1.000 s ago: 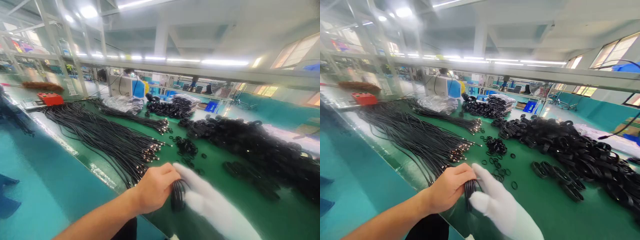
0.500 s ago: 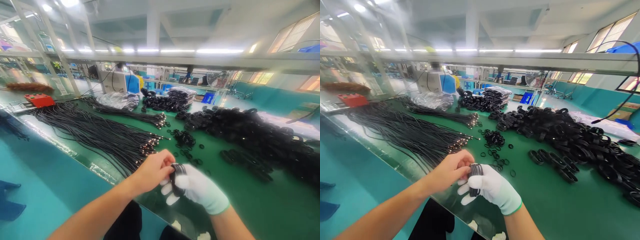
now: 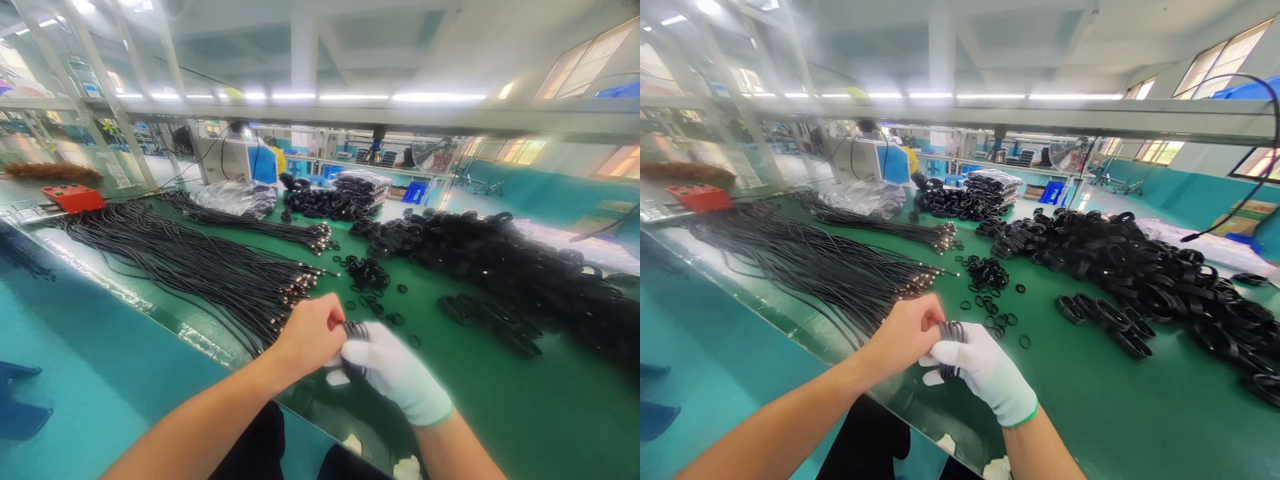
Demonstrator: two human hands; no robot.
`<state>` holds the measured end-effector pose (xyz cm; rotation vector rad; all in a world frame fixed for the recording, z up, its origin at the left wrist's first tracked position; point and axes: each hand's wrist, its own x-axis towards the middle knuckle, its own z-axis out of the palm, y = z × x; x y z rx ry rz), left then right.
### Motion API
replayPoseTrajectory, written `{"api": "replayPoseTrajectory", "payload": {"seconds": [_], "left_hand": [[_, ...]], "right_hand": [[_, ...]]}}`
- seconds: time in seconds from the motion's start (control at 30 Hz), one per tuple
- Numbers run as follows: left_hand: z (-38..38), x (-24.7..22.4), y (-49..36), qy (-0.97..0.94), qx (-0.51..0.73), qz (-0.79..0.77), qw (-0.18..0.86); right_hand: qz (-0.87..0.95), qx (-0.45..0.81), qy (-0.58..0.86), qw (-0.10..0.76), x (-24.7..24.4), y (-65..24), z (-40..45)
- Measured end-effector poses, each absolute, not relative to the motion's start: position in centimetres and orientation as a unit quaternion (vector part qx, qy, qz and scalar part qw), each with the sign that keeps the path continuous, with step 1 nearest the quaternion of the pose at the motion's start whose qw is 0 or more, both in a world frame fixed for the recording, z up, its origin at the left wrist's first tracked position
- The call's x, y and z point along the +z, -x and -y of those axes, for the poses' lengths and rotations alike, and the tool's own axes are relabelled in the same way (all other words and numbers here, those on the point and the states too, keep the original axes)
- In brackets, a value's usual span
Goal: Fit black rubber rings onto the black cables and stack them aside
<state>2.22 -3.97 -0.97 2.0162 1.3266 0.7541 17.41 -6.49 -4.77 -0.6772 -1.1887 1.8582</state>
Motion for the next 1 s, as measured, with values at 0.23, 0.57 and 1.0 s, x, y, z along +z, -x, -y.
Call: {"api": "replayPoseTrajectory", "payload": {"seconds": [0.23,0.57,1.0], "left_hand": [[2.8,-2.1,-2.2,-0.761,0.262,-0.506,0.311],[3.2,-2.5,-2.5,-0.690,0.270,-0.505,0.442],[2.5,-2.4,-1.0,-0.761,0.246,-0.501,0.331]], "right_hand": [[0.476,0.729,0.293,0.394,-4.1,-17.1,6.8],[0.478,0.723,0.327,0.376,-4.3,-16.9,6.8],[0.379,0.788,0.291,0.387,-6.0,-16.8,6.6]]}}
